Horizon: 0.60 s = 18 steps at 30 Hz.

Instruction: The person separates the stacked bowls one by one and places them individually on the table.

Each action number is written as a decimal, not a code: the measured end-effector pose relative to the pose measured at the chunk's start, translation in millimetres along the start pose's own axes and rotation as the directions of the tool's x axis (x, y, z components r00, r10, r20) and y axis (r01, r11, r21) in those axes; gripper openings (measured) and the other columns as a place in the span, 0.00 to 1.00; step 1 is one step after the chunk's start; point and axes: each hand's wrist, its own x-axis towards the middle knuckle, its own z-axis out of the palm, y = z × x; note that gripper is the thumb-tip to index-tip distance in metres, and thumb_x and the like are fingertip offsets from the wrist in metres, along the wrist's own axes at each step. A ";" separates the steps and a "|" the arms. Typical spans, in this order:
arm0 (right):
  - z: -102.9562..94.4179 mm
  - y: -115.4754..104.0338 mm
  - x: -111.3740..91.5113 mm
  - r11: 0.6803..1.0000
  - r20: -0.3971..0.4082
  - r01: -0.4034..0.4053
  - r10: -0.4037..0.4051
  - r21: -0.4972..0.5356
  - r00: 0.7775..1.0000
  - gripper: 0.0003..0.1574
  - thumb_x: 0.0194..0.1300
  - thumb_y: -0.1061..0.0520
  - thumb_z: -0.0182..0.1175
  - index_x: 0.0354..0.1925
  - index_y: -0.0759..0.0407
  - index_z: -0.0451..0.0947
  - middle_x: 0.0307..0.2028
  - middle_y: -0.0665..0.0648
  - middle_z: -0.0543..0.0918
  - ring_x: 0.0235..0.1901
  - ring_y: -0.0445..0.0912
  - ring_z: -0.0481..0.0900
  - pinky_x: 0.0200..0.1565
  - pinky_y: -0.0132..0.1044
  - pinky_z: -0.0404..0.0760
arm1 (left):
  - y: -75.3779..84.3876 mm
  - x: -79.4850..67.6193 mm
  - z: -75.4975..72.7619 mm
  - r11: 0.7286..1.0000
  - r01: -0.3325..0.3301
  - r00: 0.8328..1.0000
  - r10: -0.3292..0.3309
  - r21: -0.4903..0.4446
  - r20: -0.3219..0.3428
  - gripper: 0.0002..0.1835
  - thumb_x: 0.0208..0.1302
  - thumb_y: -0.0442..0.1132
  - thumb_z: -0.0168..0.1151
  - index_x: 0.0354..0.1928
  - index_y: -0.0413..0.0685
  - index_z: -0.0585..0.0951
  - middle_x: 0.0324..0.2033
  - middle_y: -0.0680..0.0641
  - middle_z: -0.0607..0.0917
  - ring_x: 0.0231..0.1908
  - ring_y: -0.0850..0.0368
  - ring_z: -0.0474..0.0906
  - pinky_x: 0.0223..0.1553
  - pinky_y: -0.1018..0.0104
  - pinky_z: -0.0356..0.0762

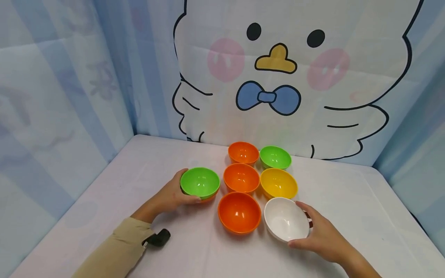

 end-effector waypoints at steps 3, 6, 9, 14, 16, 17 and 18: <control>1.4 0.3 0.1 1.000 0.008 -0.002 0.002 0.007 1.000 0.68 0.28 0.31 0.71 0.64 0.51 0.52 0.54 0.57 0.69 0.41 0.50 0.70 0.36 0.37 0.73 | 0.6 0.8 -1.0 1.000 -0.003 1.000 0.003 0.001 0.003 0.63 0.31 0.58 0.74 0.67 0.44 0.47 0.58 0.42 0.64 0.54 0.48 0.64 0.55 0.50 0.61; 2.6 1.2 0.0 1.000 0.014 -0.001 0.001 0.013 1.000 0.68 0.28 0.32 0.71 0.64 0.50 0.52 0.54 0.56 0.68 0.40 0.49 0.70 0.36 0.36 0.73 | -0.1 0.4 -0.8 1.000 -0.002 1.000 0.002 -0.005 0.005 0.63 0.31 0.58 0.74 0.67 0.44 0.47 0.58 0.42 0.64 0.54 0.48 0.64 0.55 0.51 0.62; 2.3 2.3 -0.4 1.000 0.008 0.022 -0.022 0.019 1.000 0.68 0.28 0.32 0.71 0.64 0.50 0.52 0.54 0.56 0.68 0.40 0.49 0.71 0.36 0.37 0.73 | 0.0 0.1 -0.8 1.000 -0.002 1.000 0.002 -0.003 0.004 0.63 0.31 0.58 0.74 0.67 0.45 0.47 0.58 0.43 0.65 0.54 0.48 0.64 0.54 0.51 0.62; 1.1 1.9 0.3 0.998 0.019 0.053 -0.054 0.032 0.998 0.67 0.29 0.33 0.72 0.64 0.52 0.52 0.55 0.57 0.67 0.41 0.48 0.72 0.39 0.39 0.74 | 0.8 -0.5 -0.9 1.000 0.000 1.000 0.000 0.001 0.004 0.63 0.31 0.59 0.74 0.67 0.45 0.47 0.58 0.43 0.64 0.54 0.48 0.64 0.54 0.51 0.62; 0.7 0.8 0.8 0.998 0.028 0.057 -0.057 0.034 0.998 0.67 0.30 0.33 0.71 0.64 0.53 0.52 0.56 0.58 0.66 0.42 0.49 0.71 0.40 0.41 0.75 | 1.2 -0.9 -1.1 1.000 -0.003 1.000 0.003 -0.004 0.006 0.63 0.32 0.58 0.74 0.67 0.44 0.47 0.58 0.43 0.64 0.54 0.48 0.64 0.55 0.51 0.62; 0.6 0.5 1.0 0.998 0.031 0.058 -0.059 0.037 0.998 0.67 0.30 0.33 0.71 0.64 0.54 0.52 0.57 0.59 0.65 0.43 0.49 0.71 0.41 0.42 0.75 | 1.4 -1.1 -1.2 1.000 -0.005 1.000 0.005 -0.006 0.006 0.63 0.32 0.58 0.74 0.67 0.44 0.47 0.58 0.43 0.64 0.54 0.48 0.64 0.55 0.51 0.62; 0.8 0.3 0.8 0.997 0.031 0.063 -0.064 0.038 0.997 0.68 0.30 0.33 0.72 0.64 0.55 0.52 0.57 0.59 0.65 0.43 0.50 0.71 0.42 0.43 0.75 | 1.5 -1.3 -1.2 1.000 -0.006 1.000 0.006 -0.008 0.007 0.63 0.32 0.58 0.74 0.67 0.44 0.47 0.58 0.43 0.64 0.54 0.48 0.64 0.55 0.51 0.62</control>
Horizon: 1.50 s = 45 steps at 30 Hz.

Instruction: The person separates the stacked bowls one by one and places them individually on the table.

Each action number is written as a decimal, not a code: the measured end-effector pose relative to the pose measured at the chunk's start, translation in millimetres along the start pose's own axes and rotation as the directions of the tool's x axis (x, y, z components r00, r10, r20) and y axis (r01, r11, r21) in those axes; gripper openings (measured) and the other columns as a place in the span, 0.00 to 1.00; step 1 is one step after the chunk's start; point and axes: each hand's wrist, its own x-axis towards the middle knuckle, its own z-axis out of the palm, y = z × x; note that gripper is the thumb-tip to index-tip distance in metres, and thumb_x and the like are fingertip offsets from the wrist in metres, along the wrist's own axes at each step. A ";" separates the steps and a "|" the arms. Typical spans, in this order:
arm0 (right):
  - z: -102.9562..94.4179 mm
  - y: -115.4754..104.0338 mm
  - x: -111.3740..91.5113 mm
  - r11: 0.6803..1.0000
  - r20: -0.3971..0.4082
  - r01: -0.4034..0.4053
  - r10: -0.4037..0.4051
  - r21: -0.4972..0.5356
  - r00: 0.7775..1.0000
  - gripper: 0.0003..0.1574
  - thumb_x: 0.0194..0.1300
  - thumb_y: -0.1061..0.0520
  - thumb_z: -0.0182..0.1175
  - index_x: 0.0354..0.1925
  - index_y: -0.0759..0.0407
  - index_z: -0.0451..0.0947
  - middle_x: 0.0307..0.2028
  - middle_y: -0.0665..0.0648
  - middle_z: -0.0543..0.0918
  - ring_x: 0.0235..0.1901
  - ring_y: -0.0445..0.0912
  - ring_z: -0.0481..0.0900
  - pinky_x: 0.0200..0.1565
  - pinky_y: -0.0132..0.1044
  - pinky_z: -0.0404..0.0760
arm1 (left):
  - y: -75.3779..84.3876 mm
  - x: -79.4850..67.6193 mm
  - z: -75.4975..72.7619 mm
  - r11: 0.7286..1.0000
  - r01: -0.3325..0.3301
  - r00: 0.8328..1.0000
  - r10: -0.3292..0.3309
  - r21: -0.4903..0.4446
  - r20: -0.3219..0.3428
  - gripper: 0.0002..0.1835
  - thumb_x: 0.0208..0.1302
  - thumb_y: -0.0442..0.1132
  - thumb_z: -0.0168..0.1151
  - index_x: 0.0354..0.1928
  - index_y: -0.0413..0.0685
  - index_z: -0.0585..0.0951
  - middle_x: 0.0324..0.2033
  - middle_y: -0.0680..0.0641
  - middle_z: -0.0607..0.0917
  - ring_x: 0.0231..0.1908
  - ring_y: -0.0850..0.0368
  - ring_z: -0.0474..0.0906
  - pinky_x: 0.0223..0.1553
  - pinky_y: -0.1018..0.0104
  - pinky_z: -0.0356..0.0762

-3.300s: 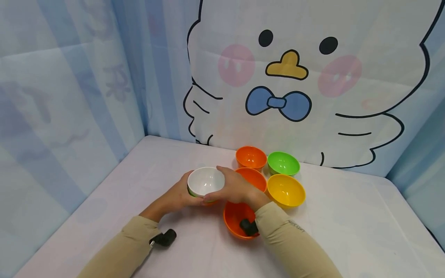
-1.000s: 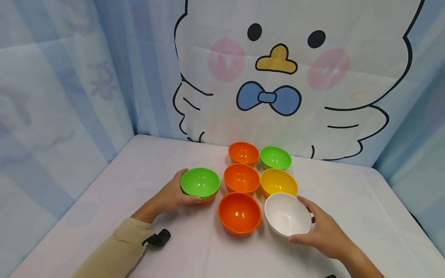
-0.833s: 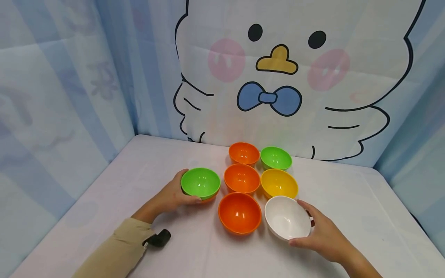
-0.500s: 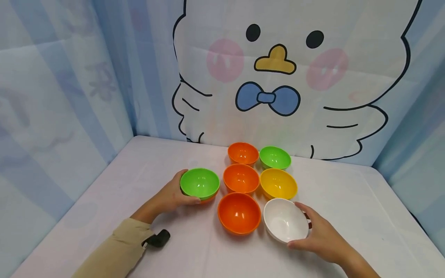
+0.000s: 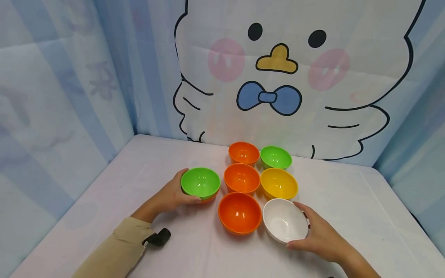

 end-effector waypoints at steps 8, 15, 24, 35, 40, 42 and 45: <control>2.3 0.4 0.6 0.998 -0.024 0.055 -0.055 0.003 0.998 0.70 0.29 0.34 0.72 0.64 0.59 0.51 0.58 0.61 0.64 0.47 0.52 0.70 0.45 0.48 0.74 | -0.6 0.6 -1.3 1.000 0.008 1.000 -0.008 0.000 0.001 0.63 0.32 0.58 0.74 0.66 0.45 0.47 0.58 0.44 0.64 0.54 0.48 0.64 0.54 0.50 0.63; 2.4 0.7 0.6 0.992 -0.062 0.124 -0.126 -0.039 0.990 0.70 0.27 0.32 0.72 0.63 0.60 0.53 0.58 0.61 0.65 0.50 0.53 0.68 0.49 0.54 0.69 | -0.3 -0.4 -2.8 1.000 -0.007 1.000 0.007 -0.005 -0.002 0.62 0.32 0.57 0.74 0.66 0.45 0.47 0.58 0.44 0.64 0.54 0.49 0.64 0.55 0.50 0.62; -20.4 -27.6 2.4 0.987 -0.099 0.144 -0.151 -0.074 0.984 0.69 0.33 0.32 0.69 0.66 0.57 0.49 0.61 0.64 0.60 0.54 0.60 0.63 0.48 0.61 0.65 | -1.4 -1.2 -4.7 0.999 -0.052 0.999 0.052 0.003 -0.003 0.63 0.32 0.55 0.75 0.66 0.42 0.46 0.59 0.42 0.64 0.56 0.48 0.63 0.56 0.50 0.59; -29.8 -104.8 51.5 0.924 -0.088 0.382 -0.379 0.016 0.921 0.68 0.35 0.34 0.71 0.68 0.45 0.46 0.64 0.56 0.57 0.57 0.56 0.60 0.50 0.57 0.67 | -3.8 -0.6 -4.2 0.999 -0.048 0.999 0.048 -0.005 0.004 0.63 0.33 0.54 0.75 0.67 0.42 0.45 0.59 0.41 0.63 0.56 0.47 0.62 0.57 0.50 0.58; -14.4 -131.3 81.6 0.912 -0.029 0.410 -0.410 -0.018 0.912 0.70 0.31 0.28 0.68 0.67 0.47 0.47 0.63 0.49 0.57 0.58 0.49 0.60 0.52 0.53 0.67 | -5.1 0.8 -2.9 0.999 -0.033 0.999 0.033 -0.001 0.001 0.64 0.31 0.56 0.75 0.67 0.43 0.46 0.59 0.43 0.63 0.56 0.48 0.62 0.57 0.50 0.58; -6.3 -137.7 92.2 0.912 -0.006 0.409 -0.409 -0.028 0.913 0.71 0.29 0.27 0.68 0.67 0.48 0.48 0.63 0.48 0.58 0.57 0.46 0.61 0.52 0.51 0.67 | -5.5 1.4 -2.0 1.000 -0.029 1.000 0.029 -0.002 0.004 0.64 0.30 0.57 0.75 0.67 0.44 0.46 0.59 0.43 0.63 0.57 0.48 0.62 0.57 0.49 0.58; 7.5 -144.7 105.8 0.910 0.039 0.414 -0.414 -0.003 0.910 0.70 0.29 0.28 0.68 0.66 0.49 0.50 0.62 0.47 0.60 0.57 0.44 0.61 0.54 0.49 0.65 | -5.4 1.3 -0.9 1.000 -0.024 1.000 0.024 -0.010 0.003 0.64 0.30 0.56 0.76 0.67 0.44 0.46 0.59 0.44 0.64 0.56 0.49 0.62 0.56 0.49 0.59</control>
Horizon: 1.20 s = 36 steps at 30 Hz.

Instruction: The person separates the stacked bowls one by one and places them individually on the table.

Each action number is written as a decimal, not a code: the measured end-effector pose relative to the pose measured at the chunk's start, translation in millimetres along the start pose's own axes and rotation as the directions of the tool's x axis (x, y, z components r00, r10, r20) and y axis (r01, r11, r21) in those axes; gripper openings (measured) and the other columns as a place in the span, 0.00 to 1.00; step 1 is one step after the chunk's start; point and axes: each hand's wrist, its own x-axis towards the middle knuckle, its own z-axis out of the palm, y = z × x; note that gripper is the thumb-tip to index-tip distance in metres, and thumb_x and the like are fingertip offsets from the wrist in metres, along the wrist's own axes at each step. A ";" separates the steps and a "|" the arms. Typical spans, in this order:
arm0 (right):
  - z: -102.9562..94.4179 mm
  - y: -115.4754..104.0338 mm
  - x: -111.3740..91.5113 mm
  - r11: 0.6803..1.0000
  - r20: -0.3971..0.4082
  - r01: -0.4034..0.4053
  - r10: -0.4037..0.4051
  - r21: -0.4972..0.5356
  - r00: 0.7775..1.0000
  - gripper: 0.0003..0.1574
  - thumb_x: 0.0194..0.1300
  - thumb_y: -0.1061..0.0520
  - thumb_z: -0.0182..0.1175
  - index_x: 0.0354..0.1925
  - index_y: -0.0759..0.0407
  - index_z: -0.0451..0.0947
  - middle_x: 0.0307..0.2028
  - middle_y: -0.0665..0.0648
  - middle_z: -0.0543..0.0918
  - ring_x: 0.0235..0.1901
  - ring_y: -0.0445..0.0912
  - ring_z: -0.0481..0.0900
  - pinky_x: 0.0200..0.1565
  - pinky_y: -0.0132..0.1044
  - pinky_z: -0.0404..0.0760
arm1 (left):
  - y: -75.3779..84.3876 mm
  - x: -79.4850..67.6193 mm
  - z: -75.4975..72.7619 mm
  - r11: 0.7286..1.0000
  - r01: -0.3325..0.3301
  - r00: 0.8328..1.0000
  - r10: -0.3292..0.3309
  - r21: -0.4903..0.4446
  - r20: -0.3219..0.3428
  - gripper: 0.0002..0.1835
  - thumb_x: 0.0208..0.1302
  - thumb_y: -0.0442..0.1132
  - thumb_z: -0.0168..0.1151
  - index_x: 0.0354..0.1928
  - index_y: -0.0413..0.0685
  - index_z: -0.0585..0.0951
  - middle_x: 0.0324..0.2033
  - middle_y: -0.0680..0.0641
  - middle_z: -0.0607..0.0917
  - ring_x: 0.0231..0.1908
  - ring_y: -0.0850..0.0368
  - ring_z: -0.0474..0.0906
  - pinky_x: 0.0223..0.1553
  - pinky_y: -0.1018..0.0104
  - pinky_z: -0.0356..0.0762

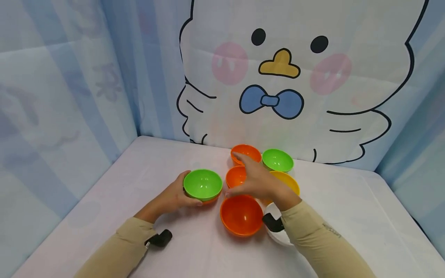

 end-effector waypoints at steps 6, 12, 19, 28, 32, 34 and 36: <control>25.6 -0.3 23.6 0.998 0.124 -0.052 0.049 0.021 0.991 0.68 0.32 0.33 0.71 0.67 0.48 0.49 0.62 0.48 0.61 0.57 0.44 0.62 0.55 0.45 0.65 | -1.1 -0.3 0.8 1.000 -0.008 1.000 0.008 0.003 -0.001 0.64 0.30 0.57 0.75 0.67 0.44 0.47 0.58 0.45 0.64 0.55 0.50 0.63 0.56 0.50 0.60; 42.2 1.4 37.2 0.994 0.248 -0.103 0.107 -0.029 0.963 0.72 0.31 0.28 0.68 0.68 0.51 0.47 0.62 0.51 0.61 0.57 0.47 0.64 0.54 0.46 0.66 | -1.1 -0.8 -0.1 0.999 -0.042 0.999 0.042 -0.004 0.006 0.63 0.32 0.55 0.75 0.67 0.42 0.47 0.58 0.46 0.64 0.54 0.51 0.64 0.55 0.52 0.62; 56.8 5.5 42.6 0.995 0.282 -0.094 0.100 -0.037 0.954 0.74 0.29 0.26 0.67 0.67 0.58 0.47 0.55 0.50 0.68 0.50 0.42 0.68 0.50 0.38 0.69 | -1.0 -1.7 -0.2 0.999 -0.046 0.999 0.046 0.012 0.000 0.63 0.32 0.55 0.75 0.67 0.42 0.46 0.58 0.44 0.64 0.54 0.51 0.64 0.54 0.52 0.62; 63.1 3.2 45.3 0.998 0.241 -0.064 0.068 -0.022 0.968 0.72 0.31 0.27 0.67 0.66 0.61 0.50 0.49 0.49 0.71 0.46 0.41 0.69 0.46 0.35 0.71 | 0.3 -2.1 -0.3 0.999 -0.044 0.999 0.044 0.029 -0.002 0.64 0.32 0.56 0.75 0.67 0.41 0.46 0.57 0.44 0.64 0.53 0.51 0.65 0.54 0.53 0.62; 64.1 2.8 45.9 0.996 0.236 -0.085 0.085 -0.008 0.968 0.72 0.31 0.27 0.67 0.66 0.59 0.51 0.49 0.48 0.71 0.45 0.41 0.69 0.45 0.36 0.71 | -0.9 -1.1 0.2 0.999 -0.048 0.999 0.048 0.013 0.001 0.62 0.34 0.53 0.75 0.67 0.40 0.45 0.58 0.43 0.64 0.54 0.50 0.64 0.55 0.53 0.61; 64.0 2.7 45.6 0.995 0.238 -0.105 0.102 -0.002 0.966 0.71 0.31 0.27 0.66 0.66 0.58 0.51 0.48 0.47 0.71 0.44 0.41 0.69 0.45 0.36 0.72 | -1.1 -0.9 0.4 0.999 -0.042 0.999 0.042 0.008 0.000 0.63 0.34 0.53 0.75 0.67 0.40 0.45 0.58 0.42 0.63 0.55 0.50 0.63 0.55 0.53 0.61; 63.8 2.9 45.3 0.993 0.234 -0.116 0.113 0.000 0.966 0.70 0.31 0.27 0.66 0.66 0.57 0.51 0.48 0.47 0.72 0.44 0.41 0.69 0.44 0.36 0.72 | -1.7 -0.9 0.8 0.999 -0.043 0.999 0.043 0.007 -0.001 0.63 0.34 0.54 0.74 0.67 0.39 0.44 0.59 0.42 0.63 0.55 0.50 0.63 0.56 0.52 0.60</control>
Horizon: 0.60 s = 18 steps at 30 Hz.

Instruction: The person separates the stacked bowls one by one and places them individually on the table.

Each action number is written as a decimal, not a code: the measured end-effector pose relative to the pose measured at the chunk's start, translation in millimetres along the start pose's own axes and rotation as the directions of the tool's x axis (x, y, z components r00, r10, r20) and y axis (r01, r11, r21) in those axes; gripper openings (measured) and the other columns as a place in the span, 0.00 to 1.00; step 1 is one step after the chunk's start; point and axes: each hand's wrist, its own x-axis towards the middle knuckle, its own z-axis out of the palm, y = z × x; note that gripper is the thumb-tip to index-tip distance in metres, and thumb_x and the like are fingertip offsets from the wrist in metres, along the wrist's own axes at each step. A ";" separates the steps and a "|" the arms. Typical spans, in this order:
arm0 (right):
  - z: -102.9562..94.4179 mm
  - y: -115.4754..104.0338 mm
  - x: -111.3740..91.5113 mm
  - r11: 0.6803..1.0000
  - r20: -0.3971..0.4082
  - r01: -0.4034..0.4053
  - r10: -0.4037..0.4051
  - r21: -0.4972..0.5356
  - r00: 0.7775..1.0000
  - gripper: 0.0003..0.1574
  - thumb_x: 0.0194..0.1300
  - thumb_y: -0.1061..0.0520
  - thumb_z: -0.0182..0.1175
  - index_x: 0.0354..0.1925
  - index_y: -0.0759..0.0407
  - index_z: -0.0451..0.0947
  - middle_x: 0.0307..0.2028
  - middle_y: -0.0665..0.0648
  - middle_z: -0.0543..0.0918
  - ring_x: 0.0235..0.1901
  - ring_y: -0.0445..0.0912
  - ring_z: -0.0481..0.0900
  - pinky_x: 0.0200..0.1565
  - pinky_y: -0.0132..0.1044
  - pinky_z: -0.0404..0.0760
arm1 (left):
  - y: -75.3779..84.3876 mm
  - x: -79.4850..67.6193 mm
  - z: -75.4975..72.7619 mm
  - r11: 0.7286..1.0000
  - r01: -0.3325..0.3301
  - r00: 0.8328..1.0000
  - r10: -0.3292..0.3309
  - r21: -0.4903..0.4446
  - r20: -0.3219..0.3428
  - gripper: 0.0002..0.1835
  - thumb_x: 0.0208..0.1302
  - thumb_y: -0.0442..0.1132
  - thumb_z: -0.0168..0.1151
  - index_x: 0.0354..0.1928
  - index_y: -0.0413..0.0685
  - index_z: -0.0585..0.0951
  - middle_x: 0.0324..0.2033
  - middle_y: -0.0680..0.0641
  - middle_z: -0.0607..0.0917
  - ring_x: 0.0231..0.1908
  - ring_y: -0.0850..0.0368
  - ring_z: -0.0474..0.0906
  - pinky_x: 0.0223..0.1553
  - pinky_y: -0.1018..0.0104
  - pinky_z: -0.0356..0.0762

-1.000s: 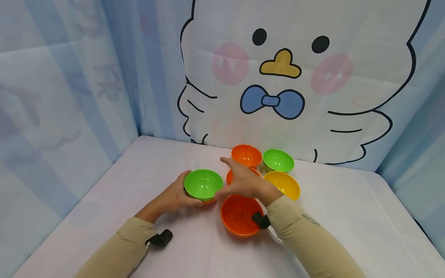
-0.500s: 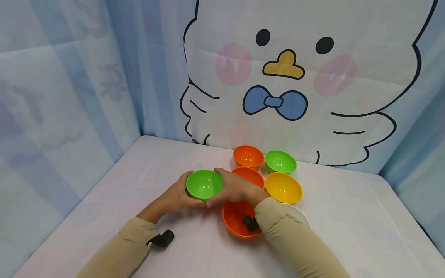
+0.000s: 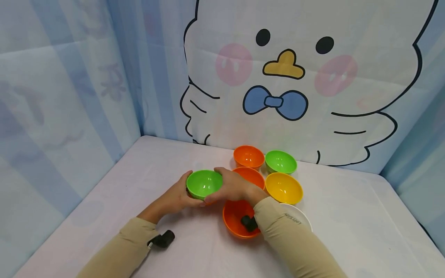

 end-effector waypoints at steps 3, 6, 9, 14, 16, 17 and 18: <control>-0.6 1.2 -1.8 1.000 -0.011 0.002 -0.002 0.015 1.000 0.68 0.33 0.28 0.66 0.66 0.56 0.52 0.48 0.47 0.71 0.44 0.41 0.69 0.44 0.37 0.72 | -0.4 0.0 1.4 1.000 -0.010 1.000 0.010 -0.004 -0.002 0.64 0.34 0.55 0.74 0.67 0.40 0.44 0.59 0.44 0.63 0.55 0.50 0.63 0.56 0.52 0.59; -3.6 1.5 -4.7 0.999 -0.049 0.005 -0.003 0.035 0.999 0.66 0.34 0.29 0.66 0.65 0.55 0.52 0.48 0.47 0.71 0.44 0.42 0.69 0.43 0.36 0.72 | -0.5 0.1 2.6 0.999 -0.043 0.999 0.043 -0.019 0.004 0.60 0.35 0.53 0.74 0.67 0.44 0.47 0.58 0.47 0.64 0.55 0.52 0.62 0.56 0.53 0.61; -11.2 0.8 -9.3 0.998 -0.099 -0.005 0.011 0.066 0.995 0.65 0.34 0.30 0.67 0.65 0.52 0.52 0.48 0.48 0.70 0.45 0.42 0.69 0.42 0.36 0.73 | -0.4 0.6 3.2 0.998 -0.061 0.998 0.061 -0.024 0.002 0.56 0.36 0.52 0.74 0.66 0.49 0.50 0.57 0.50 0.65 0.54 0.54 0.63 0.53 0.55 0.65; -30.9 1.7 -21.5 0.992 -0.166 0.003 0.018 0.124 0.986 0.65 0.32 0.30 0.68 0.65 0.48 0.52 0.51 0.47 0.68 0.46 0.44 0.68 0.44 0.39 0.73 | 1.4 1.8 2.3 1.000 0.004 1.000 -0.004 0.003 -0.004 0.58 0.37 0.51 0.74 0.67 0.45 0.48 0.56 0.49 0.66 0.52 0.53 0.65 0.51 0.56 0.69; -40.2 3.5 -29.5 0.991 -0.193 0.006 0.019 0.131 0.981 0.65 0.31 0.31 0.69 0.65 0.46 0.53 0.53 0.46 0.67 0.47 0.45 0.68 0.45 0.40 0.72 | 2.2 2.1 1.6 0.999 0.040 0.999 -0.040 0.015 -0.004 0.59 0.37 0.51 0.74 0.67 0.43 0.47 0.57 0.48 0.66 0.53 0.52 0.65 0.51 0.55 0.68; -45.2 4.7 -34.3 0.991 -0.206 0.014 0.013 0.130 0.979 0.65 0.31 0.31 0.69 0.65 0.46 0.53 0.53 0.47 0.67 0.47 0.46 0.68 0.45 0.41 0.72 | 2.6 2.3 1.4 0.998 0.054 0.999 -0.054 0.021 -0.006 0.59 0.37 0.52 0.74 0.67 0.43 0.47 0.58 0.47 0.65 0.53 0.52 0.65 0.51 0.54 0.68; -50.3 6.8 -39.2 0.991 -0.218 0.013 0.015 0.129 0.976 0.64 0.31 0.31 0.70 0.65 0.45 0.53 0.53 0.47 0.67 0.47 0.46 0.67 0.45 0.42 0.72 | 3.0 2.7 1.3 0.998 0.064 0.998 -0.064 0.024 -0.007 0.60 0.37 0.52 0.74 0.67 0.43 0.47 0.58 0.47 0.65 0.54 0.52 0.65 0.51 0.54 0.68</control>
